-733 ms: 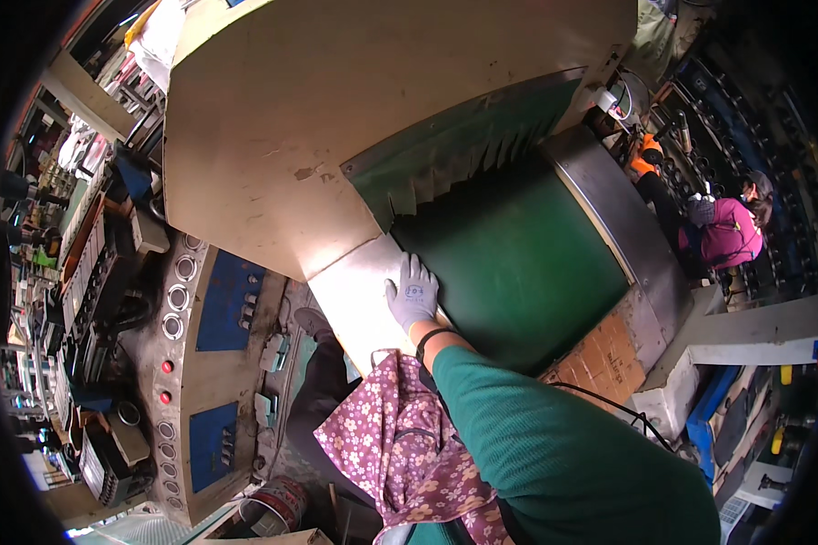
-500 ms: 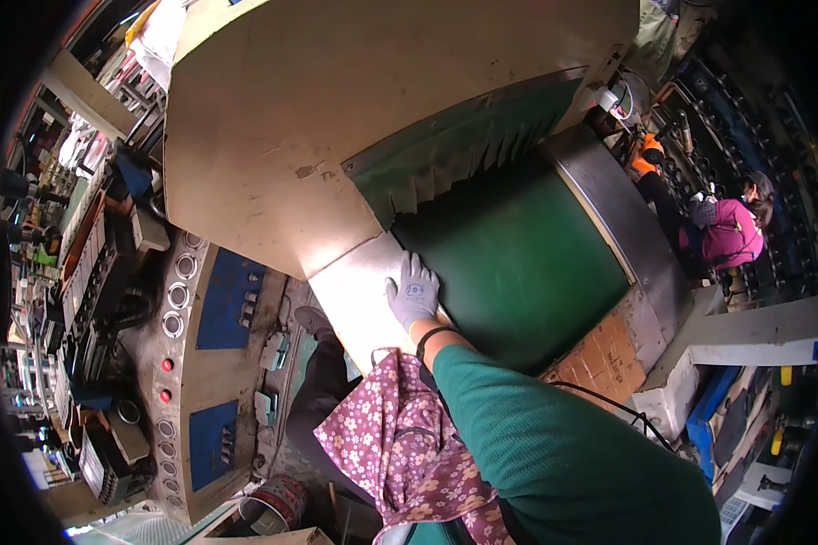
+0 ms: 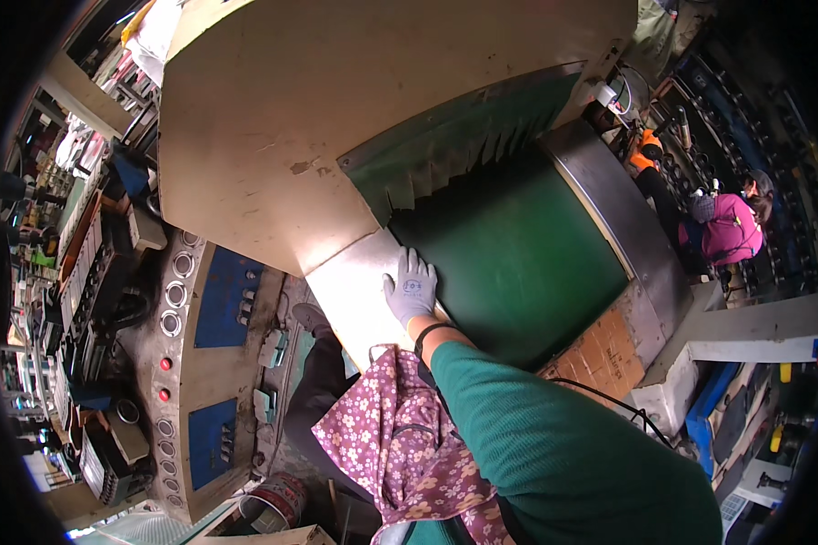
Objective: Feeding material into a large piece of footwear manufacturing equipment at a workstation.
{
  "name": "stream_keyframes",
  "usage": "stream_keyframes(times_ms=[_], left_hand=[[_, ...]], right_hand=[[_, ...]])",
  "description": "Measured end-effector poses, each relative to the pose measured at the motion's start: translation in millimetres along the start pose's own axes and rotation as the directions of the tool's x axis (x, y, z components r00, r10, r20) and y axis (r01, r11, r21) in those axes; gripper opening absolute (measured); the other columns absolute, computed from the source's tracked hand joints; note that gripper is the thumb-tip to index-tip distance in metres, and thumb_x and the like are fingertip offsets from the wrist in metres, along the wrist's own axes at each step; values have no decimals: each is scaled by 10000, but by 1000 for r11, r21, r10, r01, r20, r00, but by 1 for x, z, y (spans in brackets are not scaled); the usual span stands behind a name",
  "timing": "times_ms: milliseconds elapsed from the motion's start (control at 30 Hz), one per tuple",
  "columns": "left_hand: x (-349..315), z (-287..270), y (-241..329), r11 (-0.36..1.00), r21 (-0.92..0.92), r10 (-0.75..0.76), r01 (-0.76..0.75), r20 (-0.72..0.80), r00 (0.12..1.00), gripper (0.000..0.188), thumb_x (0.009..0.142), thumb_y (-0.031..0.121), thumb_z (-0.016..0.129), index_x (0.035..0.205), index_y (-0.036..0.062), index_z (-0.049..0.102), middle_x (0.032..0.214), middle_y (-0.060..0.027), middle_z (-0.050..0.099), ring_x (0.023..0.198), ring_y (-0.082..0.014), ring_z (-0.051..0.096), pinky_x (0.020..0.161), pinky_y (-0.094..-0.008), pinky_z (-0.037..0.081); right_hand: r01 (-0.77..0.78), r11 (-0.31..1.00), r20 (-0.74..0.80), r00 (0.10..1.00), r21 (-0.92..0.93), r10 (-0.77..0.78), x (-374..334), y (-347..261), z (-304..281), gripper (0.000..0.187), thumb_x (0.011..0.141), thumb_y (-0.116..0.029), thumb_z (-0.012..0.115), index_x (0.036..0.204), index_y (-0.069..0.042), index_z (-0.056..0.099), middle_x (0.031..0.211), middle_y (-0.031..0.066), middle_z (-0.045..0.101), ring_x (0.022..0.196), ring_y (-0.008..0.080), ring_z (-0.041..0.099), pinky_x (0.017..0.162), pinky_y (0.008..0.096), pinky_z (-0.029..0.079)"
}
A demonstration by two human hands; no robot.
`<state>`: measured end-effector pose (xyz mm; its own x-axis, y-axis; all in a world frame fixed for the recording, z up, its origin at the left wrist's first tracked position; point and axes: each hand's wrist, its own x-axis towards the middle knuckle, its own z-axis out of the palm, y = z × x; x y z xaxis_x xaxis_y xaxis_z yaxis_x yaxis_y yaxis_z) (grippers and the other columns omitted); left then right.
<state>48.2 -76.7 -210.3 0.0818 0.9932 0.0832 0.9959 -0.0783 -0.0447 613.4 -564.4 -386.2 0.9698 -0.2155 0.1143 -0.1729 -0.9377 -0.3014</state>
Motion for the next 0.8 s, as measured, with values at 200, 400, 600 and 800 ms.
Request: stream_keyframes(times_ms=[200, 400, 600, 800], left_hand=[[-1, 0, 2, 1000, -1, -3, 3, 1, 1000, 731, 922, 559, 613, 1304, -65, 631, 1259, -285, 656, 1148, -428, 636, 1012, -473, 502], [-2, -1, 6, 1000, -4, -2, 2, 1, 1000, 738, 923, 567, 609, 1299, -68, 634, 1250, -280, 664, 1139, -423, 645, 1005, -470, 507], [-11, -4, -1, 999, -26, -34, 34, 1, 999, 746, 923, 574, 605, 1294, -72, 637, 1242, -275, 672, 1130, -418, 653, 998, -467, 513], [-12, -11, 1, 999, -35, -38, 38, -3, 999, 753, 923, 582, 601, 1289, -75, 641, 1233, -270, 680, 1121, -413, 661, 991, -464, 518]], right_hand=[[4, 999, 16, 1000, -45, -4, -1, -2, -1, 733, 961, -464, 508, 1539, -38, 365, 1543, 171, 431, 1412, 294, 414, 1176, 518, 265], [7, 999, 5, 1000, -31, -7, 1, -2, -3, 733, 960, -464, 511, 1536, -35, 367, 1538, 172, 435, 1403, 296, 422, 1168, 526, 270], [-30, 994, 79, 997, 108, 21, -3, -3, -4, 738, 959, -458, 538, 1549, -57, 352, 1543, 171, 431, 1362, 329, 462, 1126, 505, 343], [-347, 649, 248, 938, 677, 244, 74, 43, 14, 509, 1018, -506, 461, 1164, -62, 662, 1138, 270, 673, 1099, 460, 618, 953, 518, 489]])
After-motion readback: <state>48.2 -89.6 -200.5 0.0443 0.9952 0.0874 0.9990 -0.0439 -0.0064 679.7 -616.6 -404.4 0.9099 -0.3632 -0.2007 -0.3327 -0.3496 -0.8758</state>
